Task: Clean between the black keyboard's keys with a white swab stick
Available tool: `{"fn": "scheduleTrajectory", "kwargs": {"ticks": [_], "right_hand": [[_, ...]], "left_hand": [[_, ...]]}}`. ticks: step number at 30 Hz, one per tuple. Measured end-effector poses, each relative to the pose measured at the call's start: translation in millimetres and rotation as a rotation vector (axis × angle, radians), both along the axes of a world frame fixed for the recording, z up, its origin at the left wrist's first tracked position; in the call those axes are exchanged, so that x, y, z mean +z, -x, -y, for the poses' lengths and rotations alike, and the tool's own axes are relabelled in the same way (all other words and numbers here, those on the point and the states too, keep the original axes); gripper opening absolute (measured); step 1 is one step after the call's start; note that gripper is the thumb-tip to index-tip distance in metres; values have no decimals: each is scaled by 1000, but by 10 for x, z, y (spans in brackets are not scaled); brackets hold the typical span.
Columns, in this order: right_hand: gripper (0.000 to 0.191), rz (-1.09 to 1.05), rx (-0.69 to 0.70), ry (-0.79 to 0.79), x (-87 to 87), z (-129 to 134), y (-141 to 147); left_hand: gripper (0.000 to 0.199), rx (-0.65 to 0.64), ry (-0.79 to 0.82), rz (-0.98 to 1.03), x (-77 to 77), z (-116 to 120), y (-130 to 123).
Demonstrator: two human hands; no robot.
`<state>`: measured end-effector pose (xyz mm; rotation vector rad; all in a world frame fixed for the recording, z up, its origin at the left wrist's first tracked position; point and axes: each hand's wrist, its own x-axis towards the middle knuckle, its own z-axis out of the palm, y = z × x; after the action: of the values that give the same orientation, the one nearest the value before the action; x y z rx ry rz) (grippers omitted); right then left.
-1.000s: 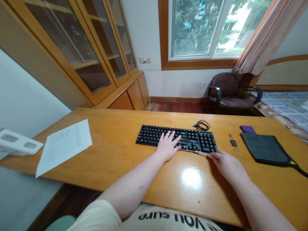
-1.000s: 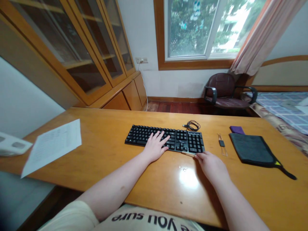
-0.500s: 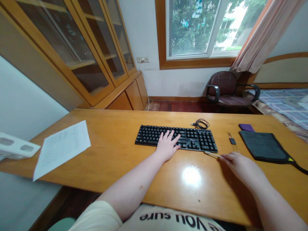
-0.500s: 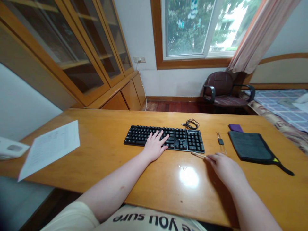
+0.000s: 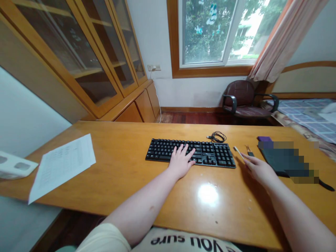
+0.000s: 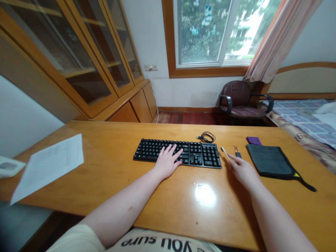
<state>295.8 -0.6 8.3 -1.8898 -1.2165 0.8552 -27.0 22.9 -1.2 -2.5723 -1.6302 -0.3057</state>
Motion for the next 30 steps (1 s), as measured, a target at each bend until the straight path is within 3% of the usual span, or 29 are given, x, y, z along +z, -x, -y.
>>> {"fn": "scheduleTrajectory", "kwargs": {"ticks": [4,7,12,18,23,30], "right_hand": [[62,-137,-26,96,-94,-153,165],[62,-261,-34,129,-91,-130,204],[62,-413,-27,164,29,95,216],[61,-412,-48,311,171,385,160],[65,-471,-150,165,159,341,162],[71,-643,-40,73,46,3,261]], "left_hand": [[55,7,3,-6,7,6,-4],[55,12,1,-10,12,12,-5],[55,7,-1,-2,21,14,-6],[55,11,13,6,30,12,-14],[55,18,1,1,17,11,-19],[55,15,-11,-2,3,9,-10]]}}
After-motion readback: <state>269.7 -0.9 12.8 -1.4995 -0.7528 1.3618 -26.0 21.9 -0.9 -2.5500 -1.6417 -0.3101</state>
